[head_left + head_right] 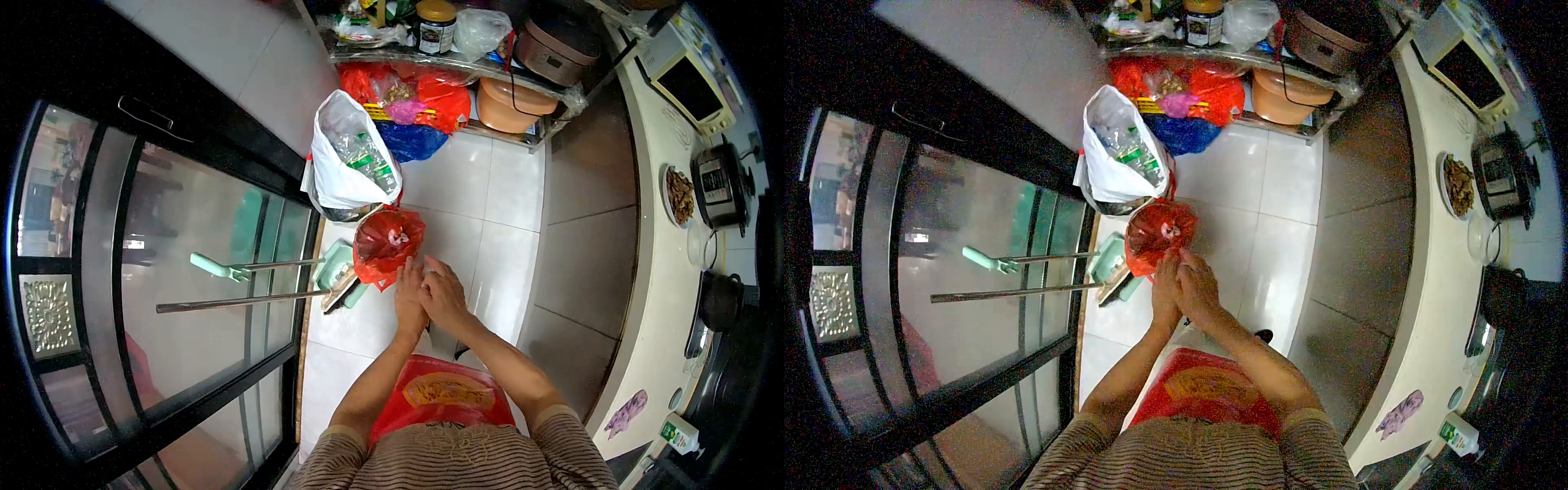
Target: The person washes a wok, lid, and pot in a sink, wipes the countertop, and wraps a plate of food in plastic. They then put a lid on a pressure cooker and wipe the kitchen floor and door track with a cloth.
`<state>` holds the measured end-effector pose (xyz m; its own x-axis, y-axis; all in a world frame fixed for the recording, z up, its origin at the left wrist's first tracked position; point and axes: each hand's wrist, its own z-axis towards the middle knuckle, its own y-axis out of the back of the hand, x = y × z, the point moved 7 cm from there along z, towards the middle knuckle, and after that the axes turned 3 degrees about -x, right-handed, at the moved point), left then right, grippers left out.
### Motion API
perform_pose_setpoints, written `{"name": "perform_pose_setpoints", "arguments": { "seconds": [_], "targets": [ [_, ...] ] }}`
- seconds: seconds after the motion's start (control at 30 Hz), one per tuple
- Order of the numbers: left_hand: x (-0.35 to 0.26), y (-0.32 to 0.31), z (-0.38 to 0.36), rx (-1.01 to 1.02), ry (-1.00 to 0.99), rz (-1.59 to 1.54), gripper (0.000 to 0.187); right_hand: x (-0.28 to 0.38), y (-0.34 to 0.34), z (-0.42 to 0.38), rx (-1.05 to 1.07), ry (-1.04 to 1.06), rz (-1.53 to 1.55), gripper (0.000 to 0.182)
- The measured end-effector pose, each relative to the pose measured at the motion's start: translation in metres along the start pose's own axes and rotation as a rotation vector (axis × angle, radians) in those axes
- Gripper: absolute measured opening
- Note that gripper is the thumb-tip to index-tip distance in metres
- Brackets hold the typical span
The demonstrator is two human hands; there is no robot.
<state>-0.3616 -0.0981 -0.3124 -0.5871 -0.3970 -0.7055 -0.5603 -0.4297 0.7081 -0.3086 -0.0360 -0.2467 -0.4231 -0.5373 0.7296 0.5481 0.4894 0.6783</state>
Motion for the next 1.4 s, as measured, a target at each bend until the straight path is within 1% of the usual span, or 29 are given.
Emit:
{"name": "perform_pose_setpoints", "arguments": {
  "seconds": [0.07, 0.17, 0.27, 0.37, 0.4, 0.47, 0.53, 0.6, 0.63, 0.67, 0.7, 0.73, 0.77, 0.8, 0.83, 0.87, 0.9, 0.93, 1.0, 1.03, 1.07, 1.1, 1.13, 1.17, 1.2, 1.23, 1.3, 1.37, 1.4],
  "targets": [
    [0.005, 0.015, 0.009, -0.006, 0.107, -0.206, 0.048, 0.007, -0.012, 0.011, 0.028, -0.026, 0.042, 0.014],
    [0.044, 0.000, 0.018, -0.040, 0.119, -0.167, 0.047, -0.003, -0.038, 0.020, 0.026, -0.049, 0.014, 0.015],
    [0.045, 0.010, 0.033, -0.063, 0.152, -0.108, 0.045, -0.011, -0.055, 0.036, 0.021, -0.061, 0.011, 0.015],
    [0.118, -0.035, 0.046, -0.141, 0.602, -1.218, 0.041, -0.024, -0.065, 0.048, -0.010, -0.132, 0.054, 0.014],
    [0.082, 0.010, 0.061, -0.257, 0.187, -0.363, 0.037, -0.030, -0.067, 0.047, -0.025, -0.166, 0.070, 0.014],
    [0.170, -0.036, 0.069, -0.242, 0.250, -0.367, 0.049, -0.052, -0.064, 0.033, 0.057, -0.288, 0.097, 0.014],
    [0.187, -0.034, 0.070, -0.219, 0.324, -0.439, 0.056, -0.070, -0.040, 0.021, 0.080, -0.405, 0.130, 0.014],
    [0.189, -0.031, 0.058, -0.119, 0.305, -0.405, 0.053, -0.119, -0.036, -0.024, 0.118, -0.389, 0.004, 0.014],
    [0.181, -0.020, 0.046, -0.119, 0.280, -0.164, 0.039, -0.137, -0.022, -0.048, 0.138, -0.476, -0.002, 0.014],
    [0.177, -0.019, 0.040, 0.111, 0.485, -0.009, 0.024, -0.150, -0.005, -0.073, 0.143, -0.571, -0.013, 0.015],
    [0.155, -0.012, 0.031, -0.087, 0.329, -0.079, 0.011, -0.158, 0.002, -0.095, 0.157, -0.603, -0.043, 0.015],
    [0.166, -0.030, 0.015, 0.047, 0.518, -0.406, 0.009, -0.167, 0.011, -0.123, 0.158, -0.654, -0.080, 0.016],
    [0.175, -0.049, -0.005, 0.141, 0.753, -0.685, 0.007, -0.174, 0.032, -0.152, 0.146, -0.718, -0.119, 0.017],
    [0.153, -0.052, -0.013, 0.243, 0.754, -0.564, 0.006, -0.172, 0.050, -0.174, 0.136, -0.825, -0.080, 0.019],
    [0.165, -0.074, -0.032, 0.174, 0.957, -0.699, 0.008, -0.165, 0.064, -0.188, 0.115, -0.931, -0.027, 0.022],
    [0.159, -0.090, -0.038, 0.290, 0.865, -0.745, 0.011, -0.174, 0.067, -0.209, -0.042, -0.887, -0.023, 0.024],
    [0.117, -0.090, -0.033, 0.385, 0.645, -0.616, 0.014, -0.170, 0.076, -0.214, -0.001, -0.962, 0.006, 0.027],
    [0.065, -0.086, -0.028, 0.437, 0.422, -0.487, 0.018, -0.169, 0.085, -0.226, -0.069, -0.980, 0.019, 0.027],
    [0.053, -0.131, -0.039, 0.654, 0.223, -0.381, 0.019, -0.153, 0.090, -0.274, -0.197, -0.991, 0.115, 0.029],
    [0.030, -0.147, -0.052, 0.768, 0.368, -0.427, 0.019, -0.148, 0.091, -0.299, -0.255, -0.982, 0.199, 0.030],
    [0.007, -0.163, -0.065, 0.872, 0.518, -0.454, 0.019, -0.138, 0.096, -0.329, -0.324, -1.001, 0.180, 0.031],
    [-0.051, -0.162, -0.088, 0.872, 0.333, -0.431, 0.019, -0.127, 0.099, -0.361, -0.399, -1.027, 0.158, 0.031],
    [-0.110, -0.158, -0.113, 0.852, 0.152, -0.404, 0.020, -0.121, 0.099, -0.395, -0.403, -1.081, 0.193, 0.032],
    [-0.154, -0.163, -0.138, 0.917, 0.056, -0.393, 0.024, -0.115, 0.100, -0.434, -0.413, -1.138, 0.232, 0.032],
    [-0.160, -0.189, -0.156, 1.015, 0.046, -0.388, 0.025, -0.110, 0.090, -0.472, -0.450, -1.232, 0.281, 0.034],
    [-0.202, -0.190, -0.200, 1.068, -0.041, -0.394, 0.027, -0.107, 0.082, -0.520, -0.499, -1.315, 0.334, 0.035],
    [-0.254, -0.204, -0.280, 1.264, -0.181, -0.386, 0.029, -0.079, 0.078, -0.600, -0.639, -1.365, 0.257, 0.036],
    [-0.273, -0.242, -0.369, 1.403, -0.364, -0.359, 0.029, -0.047, 0.073, -0.675, -0.899, -1.469, 0.280, 0.032],
    [-0.286, -0.254, -0.410, 1.456, -0.443, -0.353, 0.030, -0.026, 0.080, -0.702, -1.059, -1.399, 0.209, 0.028]
  ]
}}
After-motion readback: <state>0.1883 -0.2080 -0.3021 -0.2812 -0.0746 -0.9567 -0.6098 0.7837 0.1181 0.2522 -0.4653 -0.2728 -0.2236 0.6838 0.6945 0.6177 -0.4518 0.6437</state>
